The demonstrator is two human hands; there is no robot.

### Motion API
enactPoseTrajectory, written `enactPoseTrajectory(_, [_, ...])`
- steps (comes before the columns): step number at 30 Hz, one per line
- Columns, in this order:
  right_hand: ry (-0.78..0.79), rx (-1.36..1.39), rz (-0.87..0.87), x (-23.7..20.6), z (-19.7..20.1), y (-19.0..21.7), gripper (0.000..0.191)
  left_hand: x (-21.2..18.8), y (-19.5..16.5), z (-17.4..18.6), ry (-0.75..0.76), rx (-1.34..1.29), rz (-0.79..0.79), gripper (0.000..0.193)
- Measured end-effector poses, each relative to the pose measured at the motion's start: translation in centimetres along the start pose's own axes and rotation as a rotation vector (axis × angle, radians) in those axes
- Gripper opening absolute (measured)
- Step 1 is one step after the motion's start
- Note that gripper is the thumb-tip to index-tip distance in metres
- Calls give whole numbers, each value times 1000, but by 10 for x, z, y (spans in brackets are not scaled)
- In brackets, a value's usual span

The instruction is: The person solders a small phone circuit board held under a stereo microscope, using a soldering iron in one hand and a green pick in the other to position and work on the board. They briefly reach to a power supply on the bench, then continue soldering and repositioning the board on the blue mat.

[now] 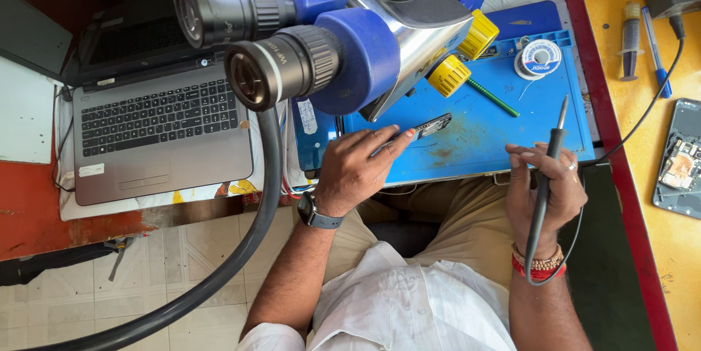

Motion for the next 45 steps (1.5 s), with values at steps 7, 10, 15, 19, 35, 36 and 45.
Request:
enactPoseTrajectory(7, [-14,19,-22,-1,4,-13,25,1,-1,-4,23,46,-27,43])
enactPoseTrajectory(10, [-9,10,-20,-1,3,-15,25,0,-3,-3,20,67,-41,39])
enactPoseTrajectory(15, [-5,21,-26,-2,1,-19,25,1,-6,-3,25,120,-76,35])
enactPoseTrajectory(19, [-4,19,-31,-3,2,-21,25,0,-6,-5,25,126,-75,35])
enactPoseTrajectory(35, [50,-130,-32,31,3,-7,27,10,-7,2,-33,9,21,34])
enactPoseTrajectory(36, [72,-177,-30,37,1,-6,28,11,-6,2,-31,1,37,32])
enactPoseTrajectory(45, [229,-460,-5,71,-36,-4,22,2,-4,4,-48,-73,143,22])
Point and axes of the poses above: each hand's wrist, its own x-axis towards the middle knuckle, its own z-axis out of the back of the hand, y = z × x, the point moved 6 cm from there along x, towards the middle knuckle, and after that the axes turned 12 degrees about y, right-handed, at the moved point
